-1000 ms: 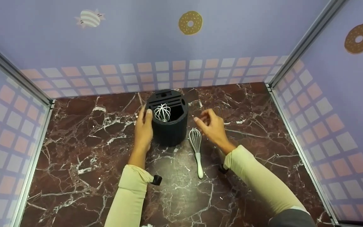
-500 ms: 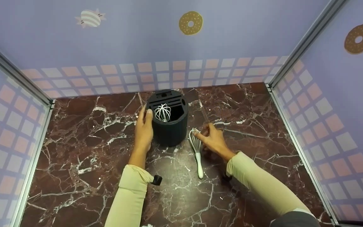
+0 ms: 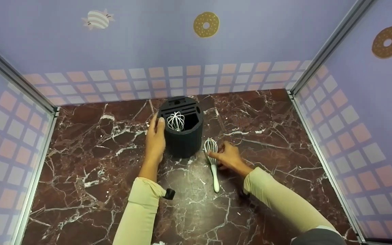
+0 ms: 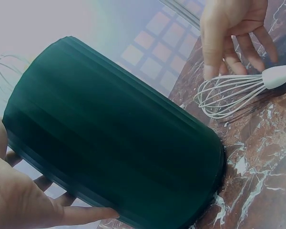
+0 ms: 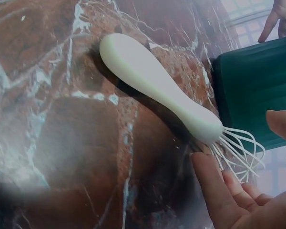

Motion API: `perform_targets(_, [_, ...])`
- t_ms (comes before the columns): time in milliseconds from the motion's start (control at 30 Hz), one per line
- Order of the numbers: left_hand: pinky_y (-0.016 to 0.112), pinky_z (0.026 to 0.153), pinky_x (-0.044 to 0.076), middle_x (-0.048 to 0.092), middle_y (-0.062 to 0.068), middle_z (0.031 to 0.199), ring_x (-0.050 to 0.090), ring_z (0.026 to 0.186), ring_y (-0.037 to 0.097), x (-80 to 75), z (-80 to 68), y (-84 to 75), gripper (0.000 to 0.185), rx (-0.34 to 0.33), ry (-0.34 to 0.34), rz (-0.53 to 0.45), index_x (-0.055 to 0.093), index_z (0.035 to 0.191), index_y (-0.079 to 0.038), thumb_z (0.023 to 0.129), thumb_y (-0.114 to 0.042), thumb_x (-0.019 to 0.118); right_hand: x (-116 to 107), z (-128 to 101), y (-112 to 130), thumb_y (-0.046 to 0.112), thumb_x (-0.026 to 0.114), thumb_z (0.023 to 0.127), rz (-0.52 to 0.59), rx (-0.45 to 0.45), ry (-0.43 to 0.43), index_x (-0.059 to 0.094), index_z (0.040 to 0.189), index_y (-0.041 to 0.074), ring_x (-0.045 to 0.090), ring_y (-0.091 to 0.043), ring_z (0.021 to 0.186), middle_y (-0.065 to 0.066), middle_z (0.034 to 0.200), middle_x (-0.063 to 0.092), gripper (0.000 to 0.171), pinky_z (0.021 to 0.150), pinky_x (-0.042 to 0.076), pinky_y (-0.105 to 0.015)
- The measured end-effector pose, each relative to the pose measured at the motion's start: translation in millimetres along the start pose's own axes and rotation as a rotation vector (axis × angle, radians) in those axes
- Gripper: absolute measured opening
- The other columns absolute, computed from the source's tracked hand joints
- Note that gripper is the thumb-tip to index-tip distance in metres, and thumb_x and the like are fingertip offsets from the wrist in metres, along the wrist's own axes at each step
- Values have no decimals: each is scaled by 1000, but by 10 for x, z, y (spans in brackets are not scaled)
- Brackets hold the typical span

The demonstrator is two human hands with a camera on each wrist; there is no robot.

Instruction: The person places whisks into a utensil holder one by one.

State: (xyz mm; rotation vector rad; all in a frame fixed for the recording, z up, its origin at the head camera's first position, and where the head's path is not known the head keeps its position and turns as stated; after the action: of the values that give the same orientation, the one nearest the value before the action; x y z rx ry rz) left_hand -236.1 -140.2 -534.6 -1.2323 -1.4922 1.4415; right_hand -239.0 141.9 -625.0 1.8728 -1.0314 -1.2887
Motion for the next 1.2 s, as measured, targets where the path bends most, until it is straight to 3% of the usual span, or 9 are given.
perform_targets(167, [48,126,26,35,3,165,31,153,28,5,10,-8,60,4,-4,-11,37,159,-29,106,-55,44,64,-29,-53,32,92,75,-87,12,13,61,101,-1,70,-21,57,-8,79,71,53,45,59,-37])
perform_targets(433, [50,126,25,31,2,167,27,155,30,-3,-3,-5,62,-17,15,0,34,160,-33,104,-59,44,110,-75,-67,24,94,69,-144,-40,36,63,92,-1,70,-21,54,-6,73,68,46,43,57,-34])
perform_targets(833, [49,126,26,34,3,166,30,153,28,-5,-3,-6,60,2,-1,4,37,159,-30,105,-56,44,124,-76,-106,9,88,75,-25,21,118,60,100,-5,70,-20,55,-8,75,68,40,47,60,-37])
perform_targets(1200, [48,126,26,36,3,165,31,153,28,-3,0,-11,58,18,2,-6,38,159,-30,106,-54,44,78,-54,-62,6,88,74,48,69,102,58,103,-5,70,-19,55,-9,77,66,43,50,61,-39])
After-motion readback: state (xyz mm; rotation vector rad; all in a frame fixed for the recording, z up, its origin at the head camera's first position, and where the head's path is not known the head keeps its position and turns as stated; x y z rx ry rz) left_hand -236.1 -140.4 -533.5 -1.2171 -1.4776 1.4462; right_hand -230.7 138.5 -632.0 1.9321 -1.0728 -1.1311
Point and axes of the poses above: each hand's wrist, its own z-axis towards the middle knuckle, its own x-axis out of the palm, y = z × x, the point moved 4 cm from there along z, towards the middle knuckle
